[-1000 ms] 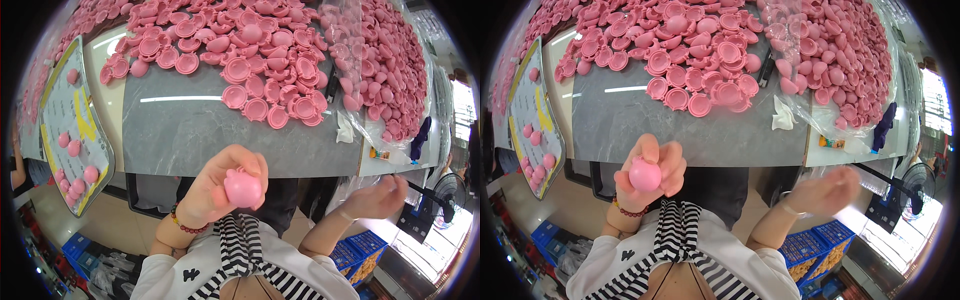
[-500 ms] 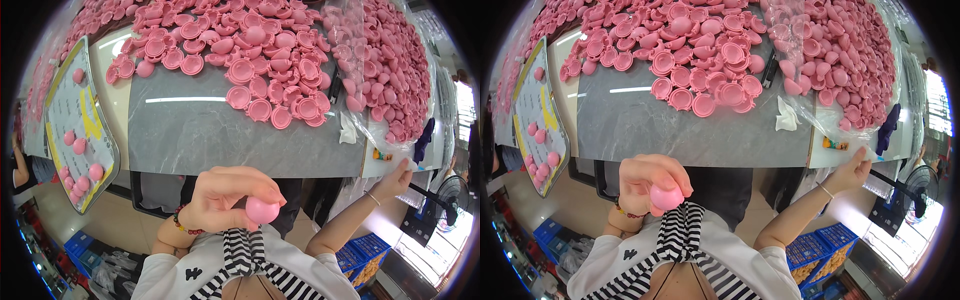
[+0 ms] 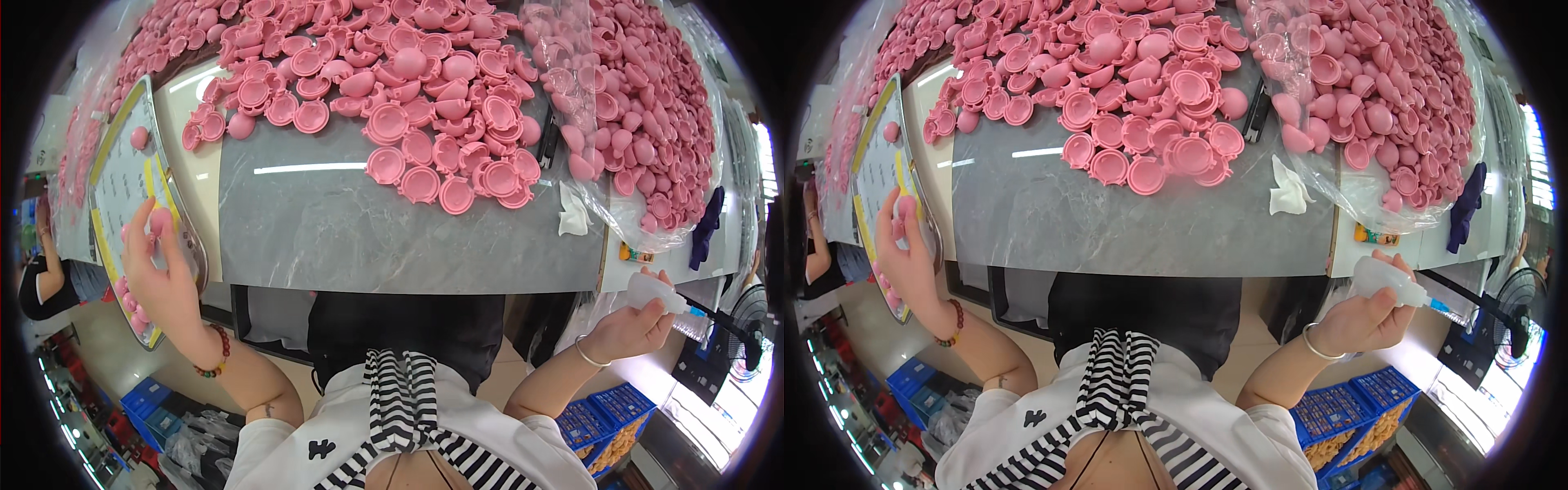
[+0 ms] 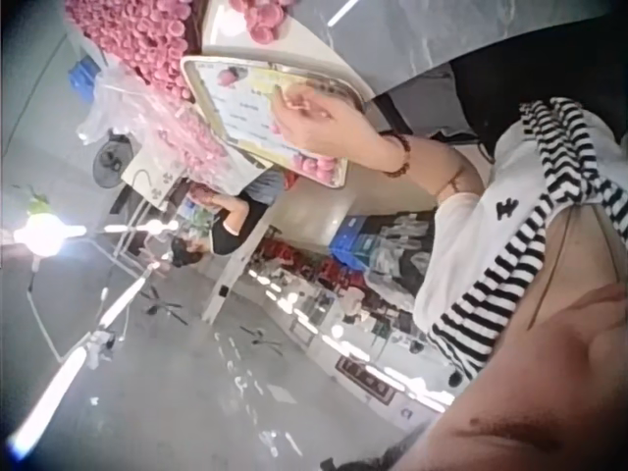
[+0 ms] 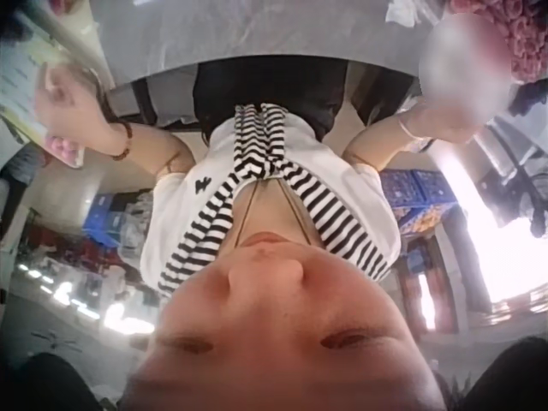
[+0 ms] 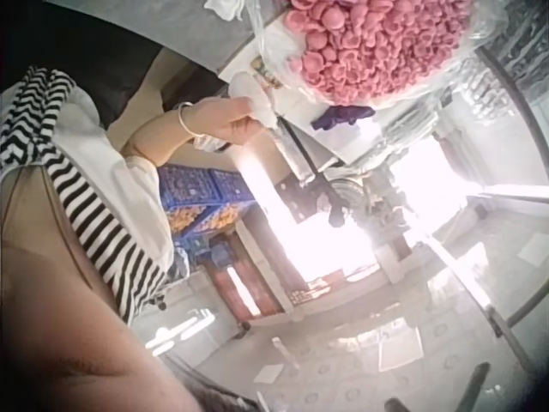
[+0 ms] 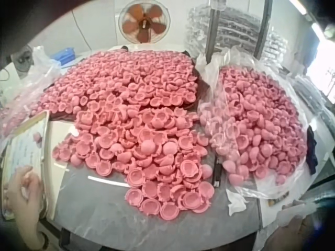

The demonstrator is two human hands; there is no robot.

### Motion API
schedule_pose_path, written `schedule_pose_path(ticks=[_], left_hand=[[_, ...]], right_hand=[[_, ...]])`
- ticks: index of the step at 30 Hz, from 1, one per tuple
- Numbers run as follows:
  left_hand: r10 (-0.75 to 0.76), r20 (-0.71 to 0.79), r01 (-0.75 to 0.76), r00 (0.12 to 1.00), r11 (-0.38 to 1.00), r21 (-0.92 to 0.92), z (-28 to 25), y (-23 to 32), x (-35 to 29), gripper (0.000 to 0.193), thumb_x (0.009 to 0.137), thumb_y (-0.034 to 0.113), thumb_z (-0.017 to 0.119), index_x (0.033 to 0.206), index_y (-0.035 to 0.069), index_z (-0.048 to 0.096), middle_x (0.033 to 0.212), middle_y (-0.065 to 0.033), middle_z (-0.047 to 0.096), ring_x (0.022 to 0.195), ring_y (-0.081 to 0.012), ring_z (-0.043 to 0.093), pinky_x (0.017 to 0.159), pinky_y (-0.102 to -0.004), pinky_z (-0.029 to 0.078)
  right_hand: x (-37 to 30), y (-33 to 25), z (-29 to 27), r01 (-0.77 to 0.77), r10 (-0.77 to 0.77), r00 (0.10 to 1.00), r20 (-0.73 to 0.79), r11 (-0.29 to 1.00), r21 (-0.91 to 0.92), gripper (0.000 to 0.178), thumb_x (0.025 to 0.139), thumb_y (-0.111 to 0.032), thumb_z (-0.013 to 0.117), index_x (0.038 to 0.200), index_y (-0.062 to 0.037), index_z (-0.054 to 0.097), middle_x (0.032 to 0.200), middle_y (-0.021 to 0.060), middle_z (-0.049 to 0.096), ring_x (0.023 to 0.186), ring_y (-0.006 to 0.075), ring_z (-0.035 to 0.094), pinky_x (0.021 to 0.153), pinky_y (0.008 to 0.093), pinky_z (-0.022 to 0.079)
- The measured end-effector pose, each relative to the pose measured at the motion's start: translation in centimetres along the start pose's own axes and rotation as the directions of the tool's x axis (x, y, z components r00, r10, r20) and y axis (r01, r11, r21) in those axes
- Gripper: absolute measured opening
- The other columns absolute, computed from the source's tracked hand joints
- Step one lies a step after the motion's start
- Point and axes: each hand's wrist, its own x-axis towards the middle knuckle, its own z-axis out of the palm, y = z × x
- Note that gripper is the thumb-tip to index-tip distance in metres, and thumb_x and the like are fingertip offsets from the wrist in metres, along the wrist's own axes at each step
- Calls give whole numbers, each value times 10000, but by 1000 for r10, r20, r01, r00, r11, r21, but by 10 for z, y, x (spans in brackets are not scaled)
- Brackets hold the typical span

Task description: The person applies glue to plastic shell halves using a dispensing bottle, joins the pieces together by hand to assemble round objects, and places the assembled objects onto a tray.

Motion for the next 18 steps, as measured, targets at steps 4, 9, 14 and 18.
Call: schedule_pose_path(ticks=[4,9,14,18], left_hand=[[206,-19,-206,978,955,-214,18,47,-8,259,761,33,573,1020,26,578,1035,-102,593,948,-223,549,836,-308,404],[524,175,-406,833,796,-449,62,105,-22,300,688,44,629,985,47,581,992,-86,599,863,-275,541,782,-348,428],[372,116,-250,921,792,-557,63,98,-25,184,641,11,664,811,48,605,858,-81,598,699,-240,552,613,-303,444],[546,55,-262,836,486,-834,33,102,-54,302,532,17,718,818,48,625,715,-69,549,565,-174,535,491,-246,414]], right_hand=[[-16,-18,8,-40,35,997,67,996,79,488,816,-363,552,975,96,509,860,174,575,772,242,591,666,314,489],[-30,-24,9,-114,65,960,273,980,166,483,809,-354,564,985,93,510,894,189,570,771,234,580,694,307,473],[-40,-33,10,-147,81,957,280,964,223,511,781,-427,584,915,62,524,752,179,602,634,194,577,556,232,438],[-53,-67,16,-592,221,743,632,656,468,537,767,-493,585,922,11,478,856,256,587,650,213,571,567,267,462]])
